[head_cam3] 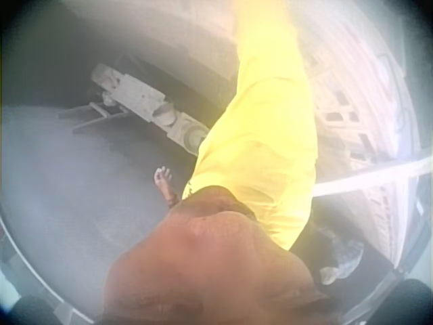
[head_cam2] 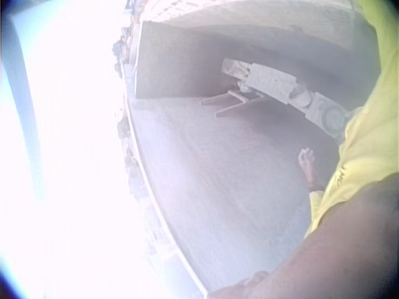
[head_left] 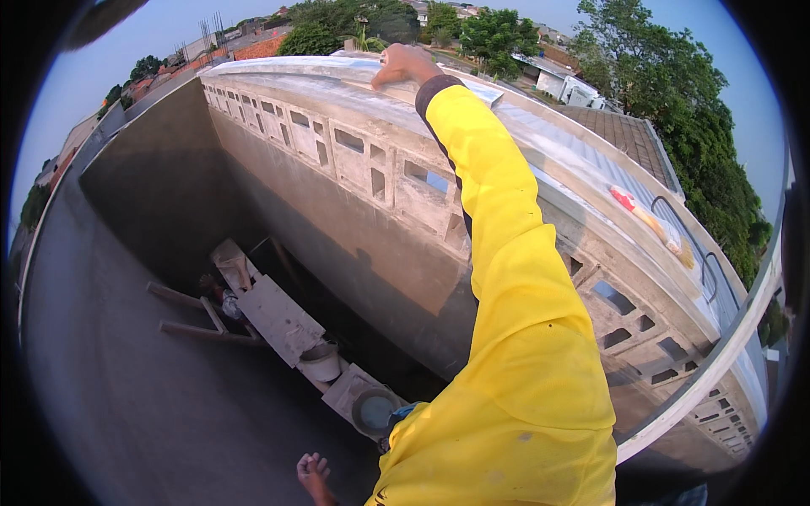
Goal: The person uses a long straightedge to level and smooth a freshly poured concrete surface on a rooftop. They repeatedly drag the straightedge across the wet concrete to create a flat finish, occasionally lifting and repositioning the tool. Another worker is visible in the background performing similar tasks.
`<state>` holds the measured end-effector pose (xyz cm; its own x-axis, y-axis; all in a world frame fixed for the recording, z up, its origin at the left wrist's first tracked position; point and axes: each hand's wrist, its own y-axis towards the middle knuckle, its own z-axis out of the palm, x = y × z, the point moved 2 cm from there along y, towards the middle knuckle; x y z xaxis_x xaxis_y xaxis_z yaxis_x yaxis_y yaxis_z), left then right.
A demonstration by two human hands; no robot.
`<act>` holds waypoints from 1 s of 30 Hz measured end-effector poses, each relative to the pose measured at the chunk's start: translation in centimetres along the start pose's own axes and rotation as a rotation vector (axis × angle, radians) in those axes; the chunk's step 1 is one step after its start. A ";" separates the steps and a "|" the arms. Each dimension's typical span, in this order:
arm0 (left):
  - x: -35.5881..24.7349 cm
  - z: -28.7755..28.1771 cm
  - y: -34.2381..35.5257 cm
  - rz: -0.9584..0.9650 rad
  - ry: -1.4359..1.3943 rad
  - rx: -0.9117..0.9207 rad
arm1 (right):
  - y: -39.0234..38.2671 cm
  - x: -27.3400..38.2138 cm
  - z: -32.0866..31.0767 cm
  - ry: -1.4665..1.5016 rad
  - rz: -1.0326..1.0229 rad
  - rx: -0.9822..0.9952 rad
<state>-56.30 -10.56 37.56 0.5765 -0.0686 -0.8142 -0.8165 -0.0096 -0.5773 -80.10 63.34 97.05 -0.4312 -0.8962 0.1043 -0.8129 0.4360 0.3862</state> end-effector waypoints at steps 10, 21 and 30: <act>-1.2 1.4 -3.6 0.000 -0.038 -0.135 | 2.4 -2.5 1.5 -0.009 -0.017 0.049; -0.2 1.1 -6.8 0.012 -0.094 -0.193 | 3.0 -4.7 0.1 0.044 -0.057 0.096; -1.7 1.8 -7.7 -0.016 -0.101 -0.173 | 2.1 -2.6 -0.1 -0.040 -0.024 0.074</act>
<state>-50.97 -8.56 43.28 0.5822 0.0335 -0.8124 -0.7957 -0.1821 -0.5777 -80.72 66.57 97.66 -0.4253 -0.9032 0.0581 -0.8494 0.4205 0.3190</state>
